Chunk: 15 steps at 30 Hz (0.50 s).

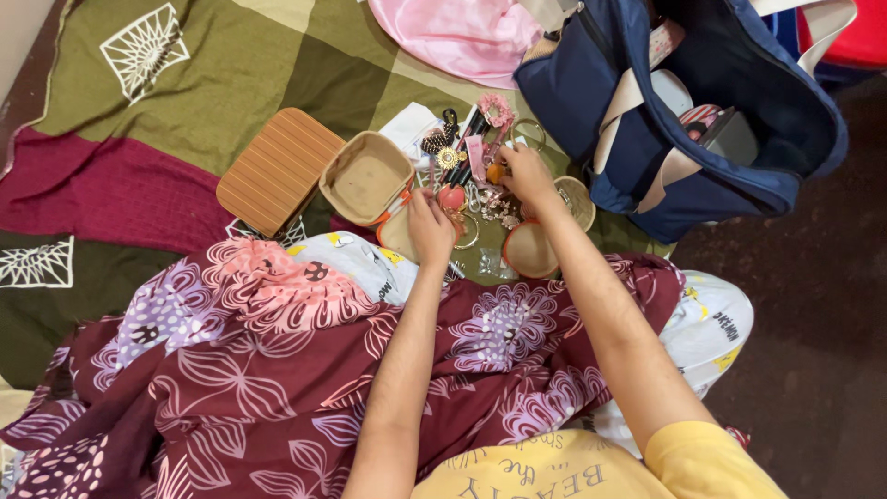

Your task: The person takes a bag from a shelf and places it on a bed, then sits on the floor to remove small cases, jewelry items, and accessories from the bag and arrange them on the bed surface.

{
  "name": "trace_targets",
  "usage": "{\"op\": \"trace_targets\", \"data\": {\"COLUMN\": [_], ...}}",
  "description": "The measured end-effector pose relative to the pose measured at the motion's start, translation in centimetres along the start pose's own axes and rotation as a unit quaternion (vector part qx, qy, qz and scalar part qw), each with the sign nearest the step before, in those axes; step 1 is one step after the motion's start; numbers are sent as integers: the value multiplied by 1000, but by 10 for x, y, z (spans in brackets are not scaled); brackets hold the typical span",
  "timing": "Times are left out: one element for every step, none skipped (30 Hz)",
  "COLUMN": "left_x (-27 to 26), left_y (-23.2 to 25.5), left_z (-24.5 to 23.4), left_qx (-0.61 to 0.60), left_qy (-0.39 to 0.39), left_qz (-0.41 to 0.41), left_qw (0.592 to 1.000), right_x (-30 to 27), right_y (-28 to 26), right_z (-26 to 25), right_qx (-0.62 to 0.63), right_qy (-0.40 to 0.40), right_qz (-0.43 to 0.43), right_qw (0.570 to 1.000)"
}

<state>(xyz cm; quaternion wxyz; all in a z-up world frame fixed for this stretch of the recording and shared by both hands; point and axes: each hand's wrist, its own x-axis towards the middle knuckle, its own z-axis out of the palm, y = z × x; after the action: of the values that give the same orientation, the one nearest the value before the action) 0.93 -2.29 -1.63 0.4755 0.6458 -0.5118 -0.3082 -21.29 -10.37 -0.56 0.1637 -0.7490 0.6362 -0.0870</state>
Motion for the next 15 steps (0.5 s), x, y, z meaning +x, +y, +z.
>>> {"op": "trace_targets", "data": {"left_x": [1,1,2,2,2,1,2,2,1,1,1,2,2,3,2], "left_y": [-2,-3,-6,-8,-11,-14,-16,-19,-21,-24,-26,-28,-29,-30,-31], "left_z": [1,3,3,4,6,7,9,11,12,13,14,14,15,15,16], "left_qx": [-1,-3,-10,-17,-24,-61,-97,-133,-148,-163,-177,-179,-181,-182,-172], "left_qy": [7,14,6,-2,-9,-14,-19,-24,-23,-21,-21,-18,-16,-14,-19], "left_qz": [6,12,6,0,-7,-29,-50,-71,-75,-80,-84,-85,-86,-88,-80], "left_qw": [1000,1000,1000,1000,1000,998,994,988,986,983,980,980,980,979,982], "right_x": [1,1,2,4,5,6,8,11,12,11,8,5,1,-3,-9], "right_y": [5,10,15,20,25,31,37,43,48,49,48,48,48,47,46], "right_z": [0,0,-1,-1,-1,-2,-4,-8,-14,-19,-24,-33,-42,-49,-53], "right_qx": [14,25,35,46,100,154,207,164,119,73,98,124,148,244,338], "right_qy": [-8,-19,-27,-36,-62,-89,-115,-36,41,117,145,172,199,183,164], "right_qz": [-12,-23,-35,-46,-3,40,82,29,-23,-76,-53,-30,-7,33,74], "right_qw": [1000,999,998,997,993,983,968,985,992,987,983,977,969,952,924]}}
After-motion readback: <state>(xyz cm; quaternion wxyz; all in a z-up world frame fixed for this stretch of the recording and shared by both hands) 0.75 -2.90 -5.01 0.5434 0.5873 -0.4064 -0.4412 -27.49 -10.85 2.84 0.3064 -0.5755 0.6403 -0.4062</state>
